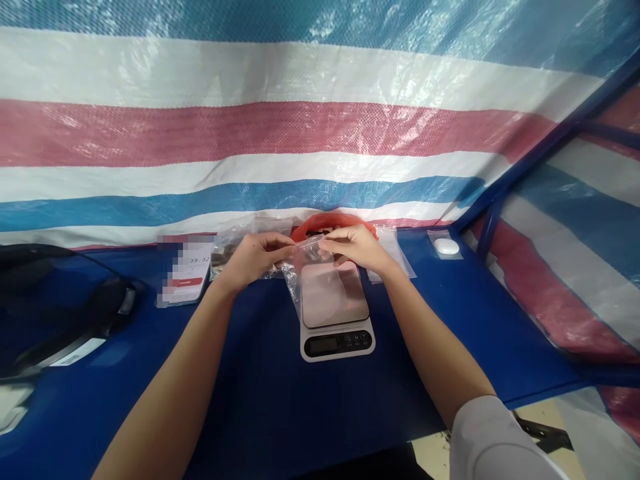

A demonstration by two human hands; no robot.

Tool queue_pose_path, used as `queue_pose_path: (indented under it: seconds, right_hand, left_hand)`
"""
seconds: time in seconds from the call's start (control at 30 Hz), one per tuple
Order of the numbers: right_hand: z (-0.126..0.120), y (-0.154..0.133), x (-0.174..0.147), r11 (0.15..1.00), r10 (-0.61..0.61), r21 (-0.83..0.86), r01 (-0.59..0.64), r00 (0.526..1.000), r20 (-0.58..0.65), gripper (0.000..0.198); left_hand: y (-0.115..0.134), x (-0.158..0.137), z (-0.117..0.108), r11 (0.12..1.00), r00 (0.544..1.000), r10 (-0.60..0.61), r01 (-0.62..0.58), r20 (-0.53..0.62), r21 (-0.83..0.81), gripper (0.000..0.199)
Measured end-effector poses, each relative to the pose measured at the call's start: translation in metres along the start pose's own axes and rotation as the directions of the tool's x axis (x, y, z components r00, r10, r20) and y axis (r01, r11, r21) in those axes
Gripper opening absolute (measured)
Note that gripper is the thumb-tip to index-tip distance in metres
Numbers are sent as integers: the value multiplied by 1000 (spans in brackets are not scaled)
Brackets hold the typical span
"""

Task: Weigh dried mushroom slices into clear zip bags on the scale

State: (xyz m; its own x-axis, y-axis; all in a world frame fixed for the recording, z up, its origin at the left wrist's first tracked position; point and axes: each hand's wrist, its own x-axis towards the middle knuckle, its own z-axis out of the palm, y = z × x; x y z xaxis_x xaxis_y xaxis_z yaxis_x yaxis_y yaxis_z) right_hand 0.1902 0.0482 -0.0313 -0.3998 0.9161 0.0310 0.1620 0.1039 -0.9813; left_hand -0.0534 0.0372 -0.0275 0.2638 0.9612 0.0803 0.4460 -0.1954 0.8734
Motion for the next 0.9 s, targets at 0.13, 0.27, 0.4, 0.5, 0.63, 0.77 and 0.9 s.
queue_pose_path:
  seconds: [0.13,0.27,0.4,0.5,0.63,0.77,0.9]
  right_hand:
    - [2,-4,-2,990,-101,-96,101,995,9,23]
    - [3,-2,-1,981,-85,-175,85,996,10,17]
    - [1,2,2,957,-107,-277,86,992,-63,13]
    - [0,0,1,928,-152,-360,97,980,-127,15]
    - [3,-5,-3,902,-198,-412,133,973,-120,14]
    - [6,-9,-7,877,-246,-430,216,969,-13,15]
    - [8,-10,-7,836,-296,-468,286,954,53,16]
  left_hand:
    - [1,0,4,995,995,80,-83,58,55,42]
    - [-2,2,9,982,989,148,-145,-15,120,37]
    - [5,0,14,921,925,312,-237,-219,310,34]
    - [17,-4,21,918,918,278,-167,-283,360,34]
    - [21,-5,32,992,992,-1,16,-127,121,48]
    - [11,-1,39,942,973,-231,220,-15,-255,46]
    - [8,1,37,864,949,-312,305,49,-401,37]
